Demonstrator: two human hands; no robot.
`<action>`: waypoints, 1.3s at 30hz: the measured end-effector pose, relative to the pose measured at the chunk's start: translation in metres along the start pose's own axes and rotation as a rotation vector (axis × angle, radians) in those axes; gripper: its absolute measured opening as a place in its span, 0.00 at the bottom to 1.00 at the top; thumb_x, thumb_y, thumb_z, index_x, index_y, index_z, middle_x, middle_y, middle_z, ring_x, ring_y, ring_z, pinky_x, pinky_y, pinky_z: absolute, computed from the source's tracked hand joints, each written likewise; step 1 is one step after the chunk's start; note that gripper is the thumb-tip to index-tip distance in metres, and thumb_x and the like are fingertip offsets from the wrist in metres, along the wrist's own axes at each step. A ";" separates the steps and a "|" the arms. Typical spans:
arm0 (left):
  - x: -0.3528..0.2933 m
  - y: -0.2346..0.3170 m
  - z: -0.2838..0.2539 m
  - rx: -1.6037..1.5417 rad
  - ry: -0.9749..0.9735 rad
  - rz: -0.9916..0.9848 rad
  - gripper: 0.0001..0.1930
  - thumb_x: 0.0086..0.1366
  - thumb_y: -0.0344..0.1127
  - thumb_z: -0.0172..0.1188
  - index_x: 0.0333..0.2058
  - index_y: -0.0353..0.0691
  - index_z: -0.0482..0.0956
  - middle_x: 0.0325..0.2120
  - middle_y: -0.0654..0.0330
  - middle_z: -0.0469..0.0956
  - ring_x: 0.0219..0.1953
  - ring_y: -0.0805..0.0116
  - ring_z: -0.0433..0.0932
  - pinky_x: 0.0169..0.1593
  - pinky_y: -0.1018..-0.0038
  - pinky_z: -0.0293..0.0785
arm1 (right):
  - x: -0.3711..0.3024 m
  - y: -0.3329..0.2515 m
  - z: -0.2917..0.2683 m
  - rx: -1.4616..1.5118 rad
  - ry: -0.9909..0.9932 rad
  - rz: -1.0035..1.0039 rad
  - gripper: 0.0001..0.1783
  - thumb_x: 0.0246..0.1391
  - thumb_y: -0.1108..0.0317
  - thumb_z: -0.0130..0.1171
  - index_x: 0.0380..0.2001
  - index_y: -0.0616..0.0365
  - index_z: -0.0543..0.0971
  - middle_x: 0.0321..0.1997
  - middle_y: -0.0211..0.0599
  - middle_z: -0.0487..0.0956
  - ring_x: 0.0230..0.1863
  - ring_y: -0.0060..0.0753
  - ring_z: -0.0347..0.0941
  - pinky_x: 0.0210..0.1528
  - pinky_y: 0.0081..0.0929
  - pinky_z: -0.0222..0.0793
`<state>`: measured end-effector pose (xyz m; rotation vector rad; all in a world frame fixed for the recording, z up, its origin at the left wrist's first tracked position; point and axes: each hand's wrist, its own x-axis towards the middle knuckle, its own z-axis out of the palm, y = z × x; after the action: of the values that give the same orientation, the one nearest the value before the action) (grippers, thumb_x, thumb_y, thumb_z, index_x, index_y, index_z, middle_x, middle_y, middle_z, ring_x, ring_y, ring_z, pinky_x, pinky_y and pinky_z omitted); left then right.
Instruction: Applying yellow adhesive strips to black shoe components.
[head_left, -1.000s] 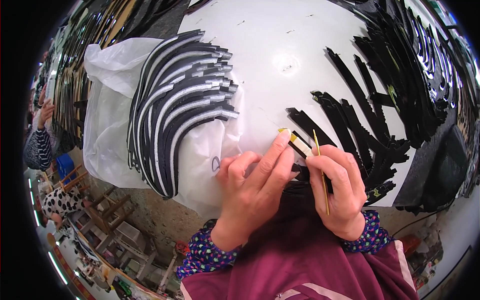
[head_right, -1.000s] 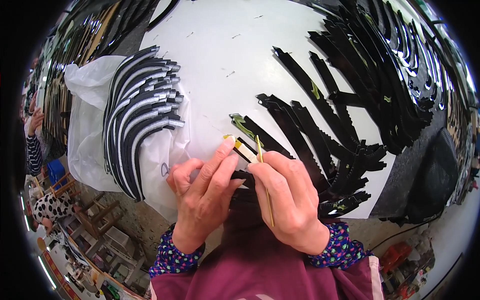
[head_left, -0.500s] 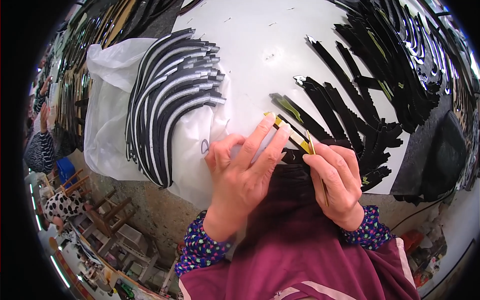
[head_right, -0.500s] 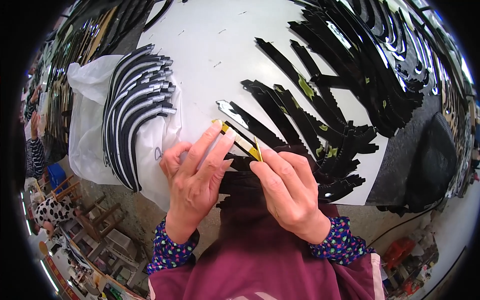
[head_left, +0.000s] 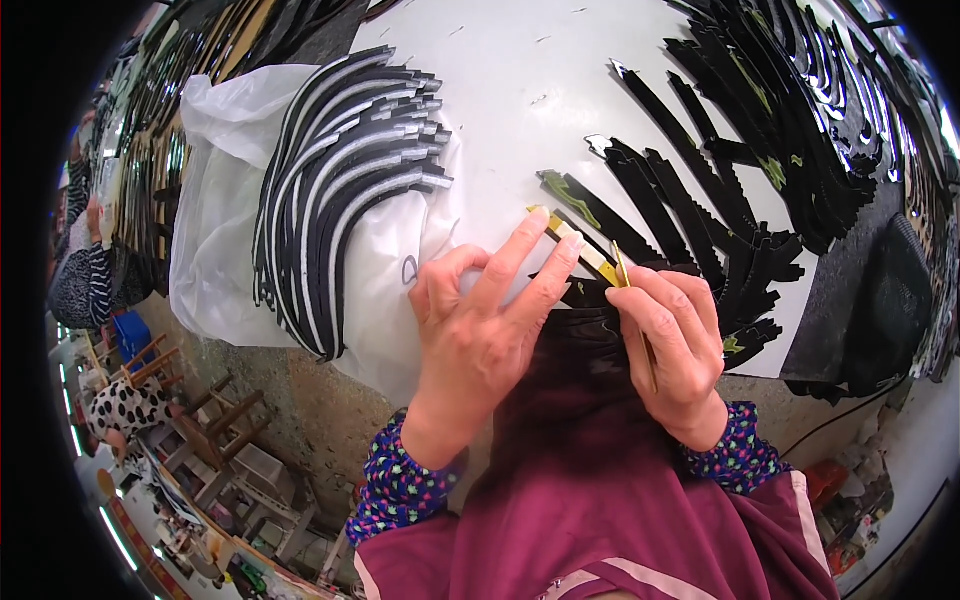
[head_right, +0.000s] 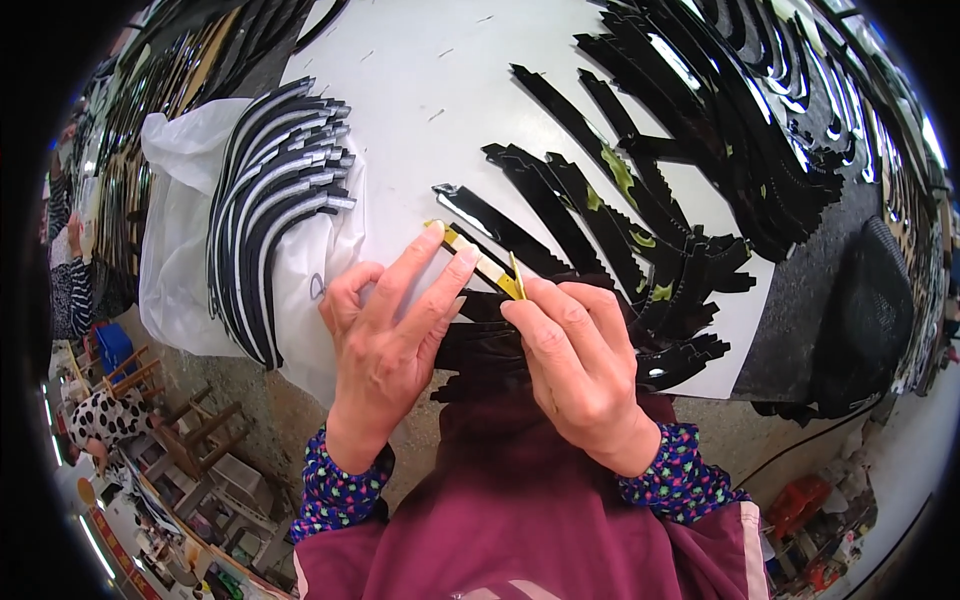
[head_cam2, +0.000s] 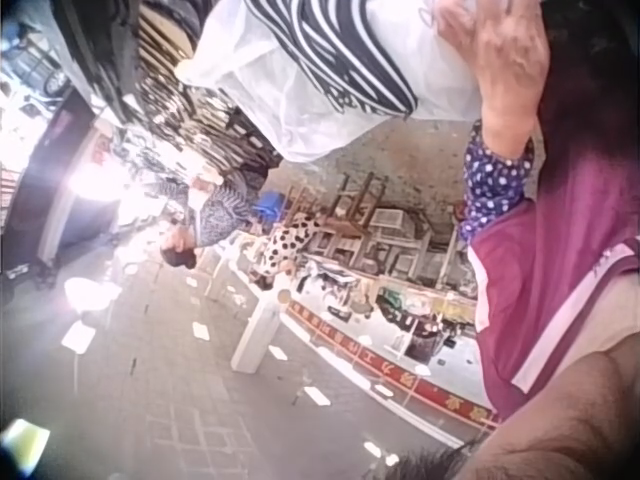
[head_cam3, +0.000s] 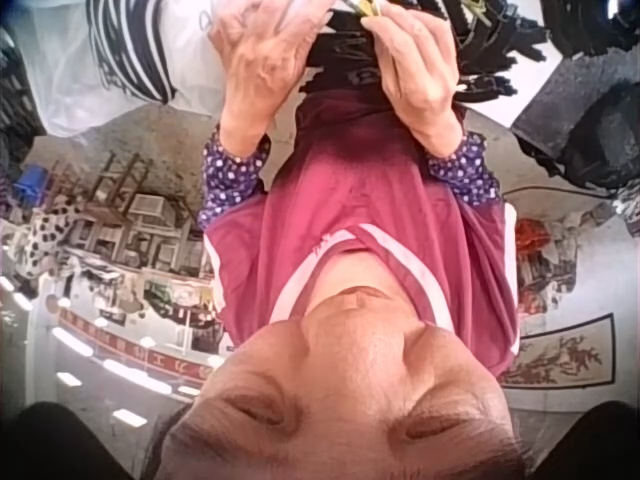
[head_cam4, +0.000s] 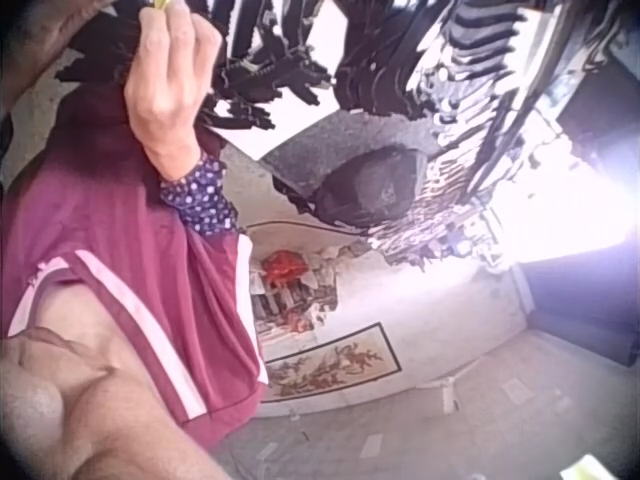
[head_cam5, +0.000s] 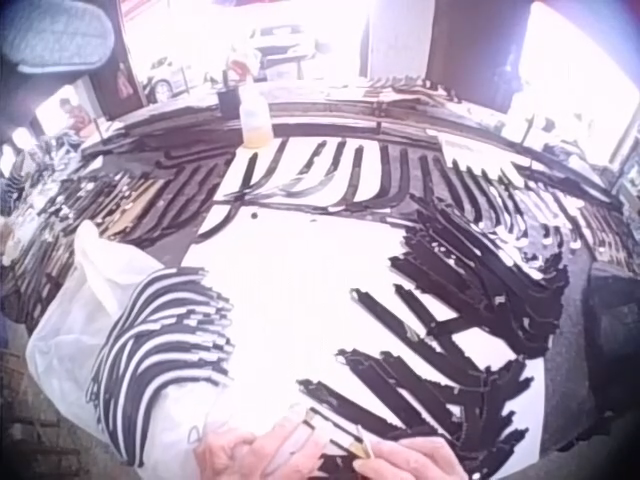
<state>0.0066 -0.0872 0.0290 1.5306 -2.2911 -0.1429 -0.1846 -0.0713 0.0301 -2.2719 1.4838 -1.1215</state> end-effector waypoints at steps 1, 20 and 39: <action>0.000 0.000 0.000 0.004 0.002 0.007 0.19 0.64 0.38 0.61 0.54 0.64 0.83 0.60 0.78 0.74 0.42 0.71 0.67 0.54 0.74 0.58 | 0.000 0.000 0.000 -0.005 0.003 0.003 0.18 0.40 0.88 0.67 0.38 0.66 0.82 0.42 0.48 0.82 0.37 0.47 0.78 0.39 0.34 0.75; -0.002 -0.003 0.003 -0.007 0.050 0.022 0.22 0.59 0.35 0.61 0.53 0.62 0.82 0.59 0.75 0.74 0.44 0.72 0.68 0.55 0.70 0.61 | 0.057 0.000 0.000 0.576 -0.036 0.364 0.07 0.68 0.75 0.54 0.40 0.69 0.78 0.32 0.39 0.79 0.28 0.20 0.76 0.32 0.17 0.72; -0.006 -0.005 0.009 -0.014 0.076 0.012 0.25 0.55 0.36 0.60 0.54 0.61 0.81 0.60 0.76 0.71 0.45 0.73 0.67 0.57 0.69 0.60 | 0.055 0.012 0.025 0.580 -0.060 0.254 0.07 0.68 0.74 0.54 0.38 0.67 0.78 0.32 0.36 0.78 0.22 0.19 0.71 0.23 0.18 0.67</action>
<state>0.0096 -0.0846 0.0174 1.4893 -2.2354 -0.0960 -0.1649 -0.1294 0.0327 -1.6610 1.1807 -1.1972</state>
